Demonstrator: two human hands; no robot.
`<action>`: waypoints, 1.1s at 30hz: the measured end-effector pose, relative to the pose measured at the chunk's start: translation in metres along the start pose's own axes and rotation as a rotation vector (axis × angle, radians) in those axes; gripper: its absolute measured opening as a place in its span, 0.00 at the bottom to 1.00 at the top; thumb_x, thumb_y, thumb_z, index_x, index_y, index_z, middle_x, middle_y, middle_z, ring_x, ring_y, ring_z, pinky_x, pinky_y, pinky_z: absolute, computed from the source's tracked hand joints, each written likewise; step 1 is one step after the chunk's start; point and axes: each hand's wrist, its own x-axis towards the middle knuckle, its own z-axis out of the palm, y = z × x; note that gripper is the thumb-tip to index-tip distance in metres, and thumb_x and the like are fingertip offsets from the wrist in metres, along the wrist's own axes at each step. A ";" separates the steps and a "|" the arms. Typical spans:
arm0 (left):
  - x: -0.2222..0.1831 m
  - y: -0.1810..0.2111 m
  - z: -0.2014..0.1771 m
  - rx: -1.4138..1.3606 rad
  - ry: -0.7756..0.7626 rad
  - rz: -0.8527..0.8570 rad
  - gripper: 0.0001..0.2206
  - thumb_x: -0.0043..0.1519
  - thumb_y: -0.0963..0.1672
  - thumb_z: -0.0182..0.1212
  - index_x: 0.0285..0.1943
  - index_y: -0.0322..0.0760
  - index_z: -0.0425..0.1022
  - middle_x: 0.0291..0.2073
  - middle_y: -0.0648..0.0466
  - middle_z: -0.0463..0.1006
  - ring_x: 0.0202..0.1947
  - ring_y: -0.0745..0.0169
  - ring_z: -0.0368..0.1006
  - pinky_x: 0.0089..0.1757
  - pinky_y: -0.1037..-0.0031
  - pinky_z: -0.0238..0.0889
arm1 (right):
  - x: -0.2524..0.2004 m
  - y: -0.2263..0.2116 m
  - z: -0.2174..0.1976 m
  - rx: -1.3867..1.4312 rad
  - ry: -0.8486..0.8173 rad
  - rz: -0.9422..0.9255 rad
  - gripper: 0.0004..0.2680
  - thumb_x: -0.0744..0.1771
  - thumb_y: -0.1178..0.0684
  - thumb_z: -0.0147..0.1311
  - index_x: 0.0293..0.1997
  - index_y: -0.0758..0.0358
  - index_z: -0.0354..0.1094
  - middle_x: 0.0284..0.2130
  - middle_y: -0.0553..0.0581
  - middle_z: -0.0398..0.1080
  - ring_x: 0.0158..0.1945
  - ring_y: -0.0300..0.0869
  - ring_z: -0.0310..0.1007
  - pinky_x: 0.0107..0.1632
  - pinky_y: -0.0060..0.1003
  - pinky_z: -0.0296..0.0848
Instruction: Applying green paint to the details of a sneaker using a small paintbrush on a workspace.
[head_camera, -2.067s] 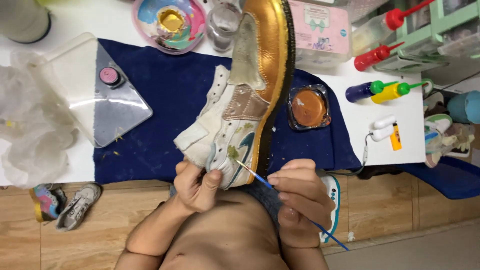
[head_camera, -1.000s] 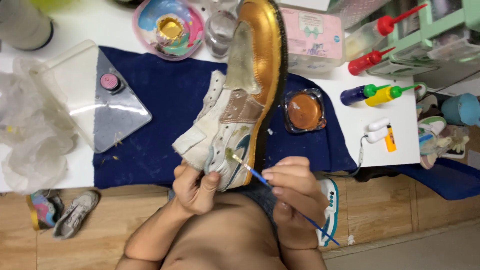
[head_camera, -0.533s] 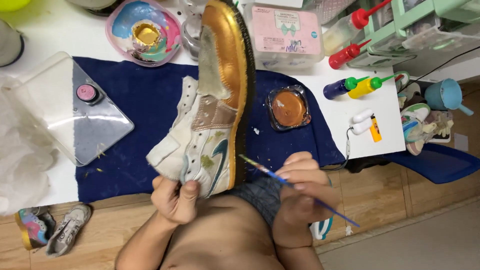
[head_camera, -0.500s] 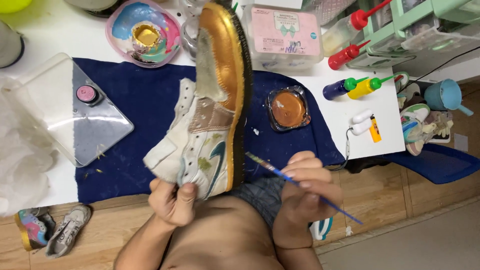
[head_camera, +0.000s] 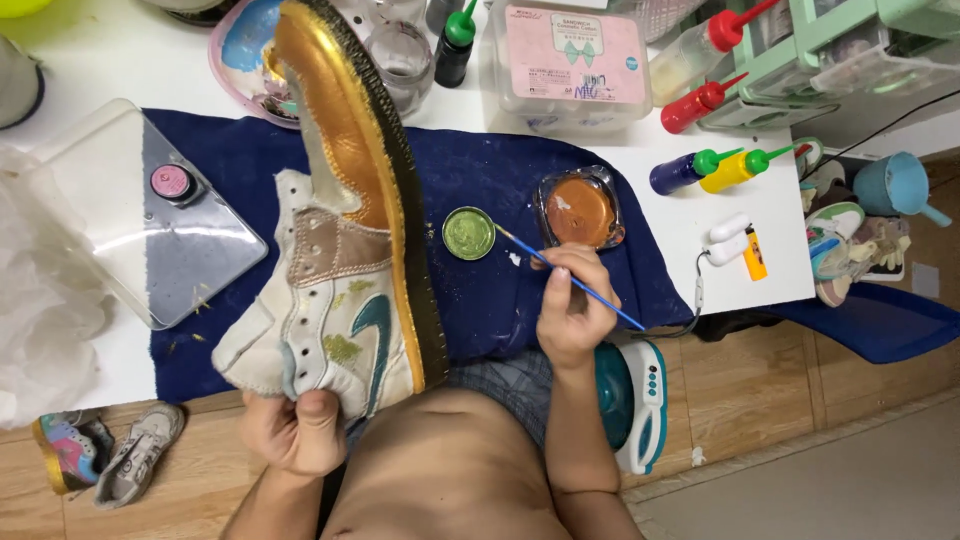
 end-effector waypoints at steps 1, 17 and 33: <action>0.000 0.000 0.001 -0.010 -0.026 -0.040 0.24 0.64 0.52 0.55 0.40 0.19 0.73 0.34 0.37 0.74 0.39 0.50 0.69 0.44 0.63 0.60 | 0.001 0.001 0.002 0.004 -0.018 0.017 0.07 0.72 0.56 0.44 0.42 0.71 0.65 0.34 0.64 0.72 0.37 0.52 0.74 0.48 0.45 0.75; 0.015 0.018 0.003 0.038 -0.035 -0.012 0.25 0.63 0.51 0.55 0.17 0.34 0.52 0.15 0.56 0.45 0.22 0.65 0.41 0.31 0.67 0.32 | 0.001 0.009 0.012 -0.129 -0.242 -0.065 0.07 0.72 0.60 0.44 0.39 0.72 0.66 0.35 0.65 0.73 0.38 0.53 0.73 0.48 0.46 0.69; -0.036 -0.048 0.009 -0.162 -0.048 -0.062 0.14 0.55 0.46 0.73 0.38 0.27 0.82 0.26 0.50 0.78 0.26 0.62 0.74 0.40 0.71 0.72 | 0.005 0.017 0.014 -0.040 -0.130 -0.203 0.05 0.70 0.66 0.48 0.36 0.74 0.70 0.28 0.64 0.74 0.29 0.55 0.73 0.39 0.44 0.70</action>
